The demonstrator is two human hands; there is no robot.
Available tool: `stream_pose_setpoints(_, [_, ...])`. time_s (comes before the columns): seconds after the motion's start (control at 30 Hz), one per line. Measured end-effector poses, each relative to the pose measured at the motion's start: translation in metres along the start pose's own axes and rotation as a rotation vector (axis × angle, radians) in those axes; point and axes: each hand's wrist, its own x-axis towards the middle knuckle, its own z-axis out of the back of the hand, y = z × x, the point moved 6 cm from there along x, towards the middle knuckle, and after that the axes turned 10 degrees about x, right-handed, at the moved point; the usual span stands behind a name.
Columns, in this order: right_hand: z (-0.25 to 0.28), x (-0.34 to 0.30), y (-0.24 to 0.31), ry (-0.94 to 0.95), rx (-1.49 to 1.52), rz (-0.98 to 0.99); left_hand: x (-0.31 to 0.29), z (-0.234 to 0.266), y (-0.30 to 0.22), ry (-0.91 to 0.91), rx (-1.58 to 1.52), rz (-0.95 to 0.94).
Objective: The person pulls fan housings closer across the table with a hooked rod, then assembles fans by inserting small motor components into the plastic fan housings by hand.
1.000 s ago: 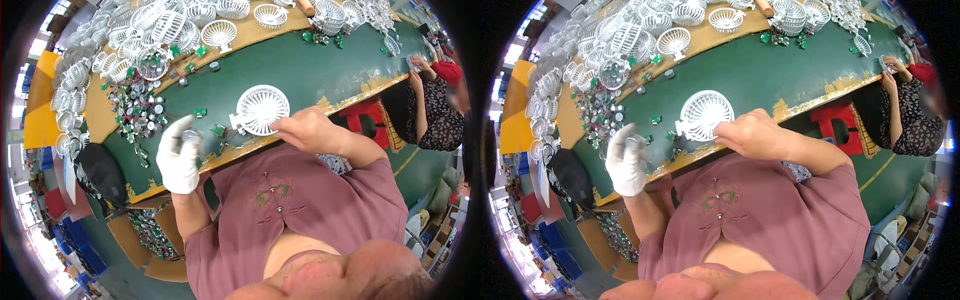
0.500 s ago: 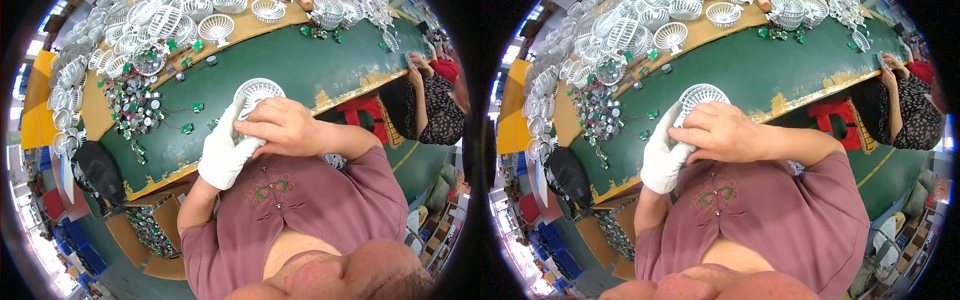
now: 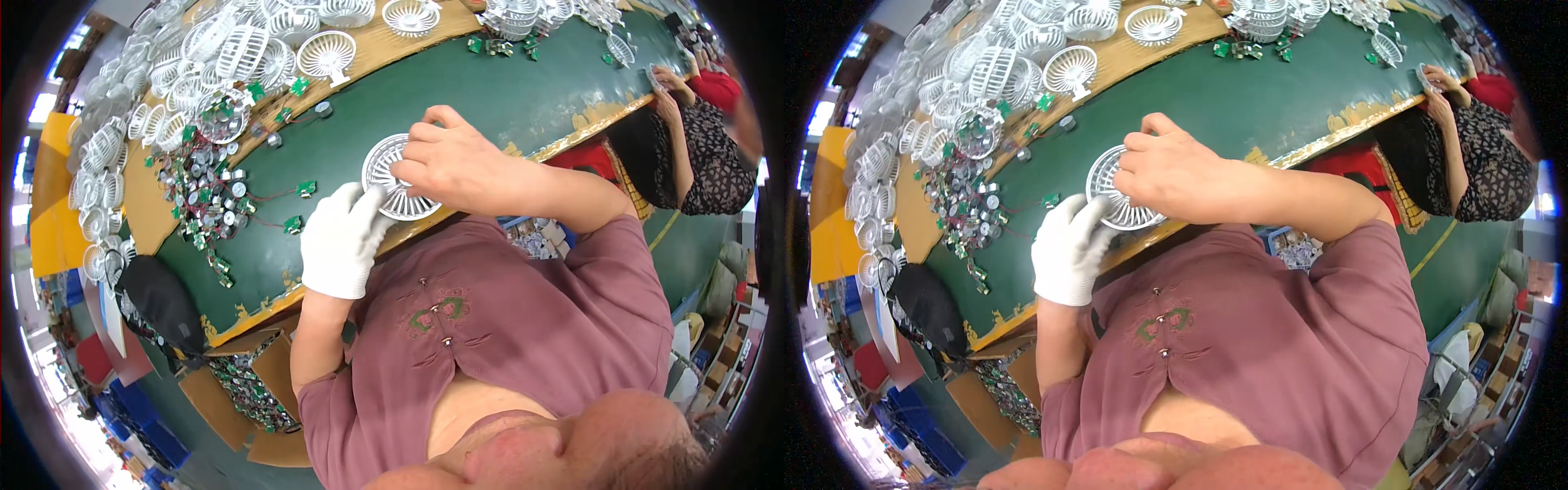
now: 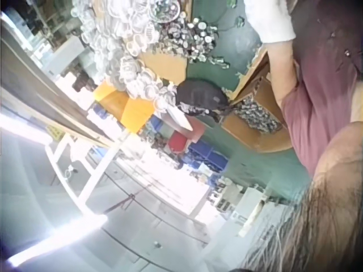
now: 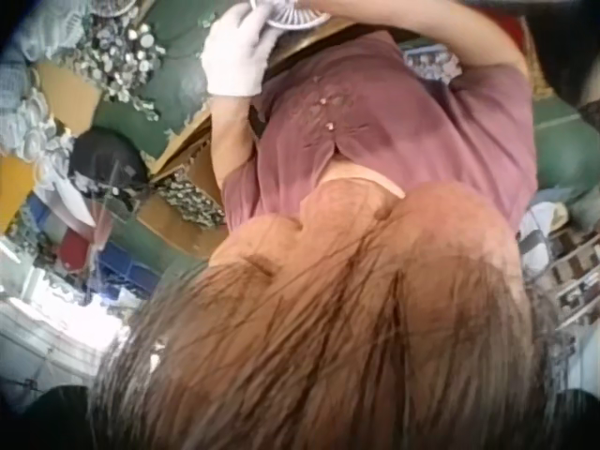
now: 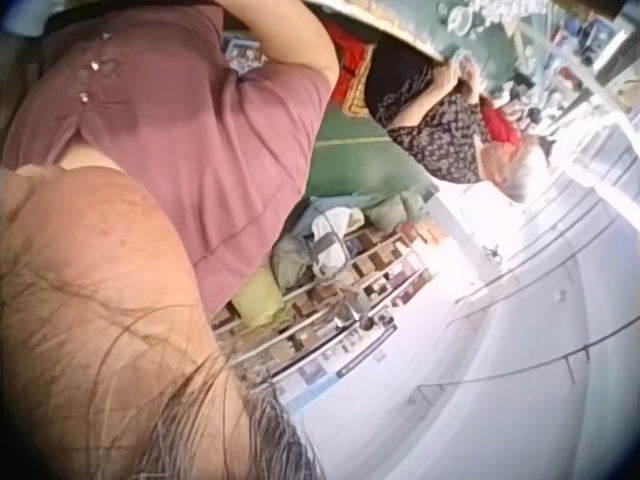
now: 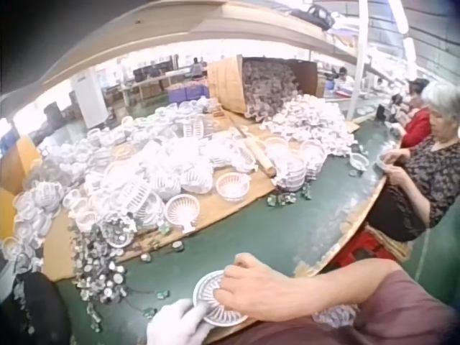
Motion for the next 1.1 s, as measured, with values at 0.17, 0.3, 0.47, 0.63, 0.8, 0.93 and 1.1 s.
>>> stream_pose_setpoints(0.17, [-0.005,0.003,-0.005,0.116,0.050,0.007,0.006,0.007,-0.003,-0.022,0.059,-0.060])
stream_pose_setpoints(0.3, [-0.013,0.008,-0.007,0.232,0.020,0.057,0.005,0.006,-0.003,-0.076,0.059,-0.076])
stream_pose_setpoints(0.47, [-0.018,0.012,-0.007,0.256,0.038,0.129,-0.005,0.002,0.000,-0.052,0.056,-0.013])
stream_pose_setpoints(0.63, [-0.010,0.004,-0.015,0.118,0.287,0.013,-0.007,-0.003,-0.001,-0.036,-0.015,0.026])
stream_pose_setpoints(0.8, [-0.010,0.010,-0.004,0.222,0.218,-0.022,-0.009,-0.001,-0.003,-0.075,0.067,-0.014])
stream_pose_setpoints(0.93, [-0.019,0.015,-0.006,0.342,0.185,-0.059,-0.005,0.003,-0.011,-0.221,0.087,-0.112])
stream_pose_setpoints(1.1, [-0.024,0.020,0.002,0.453,0.054,-0.126,-0.006,0.001,-0.011,-0.049,0.169,-0.044])
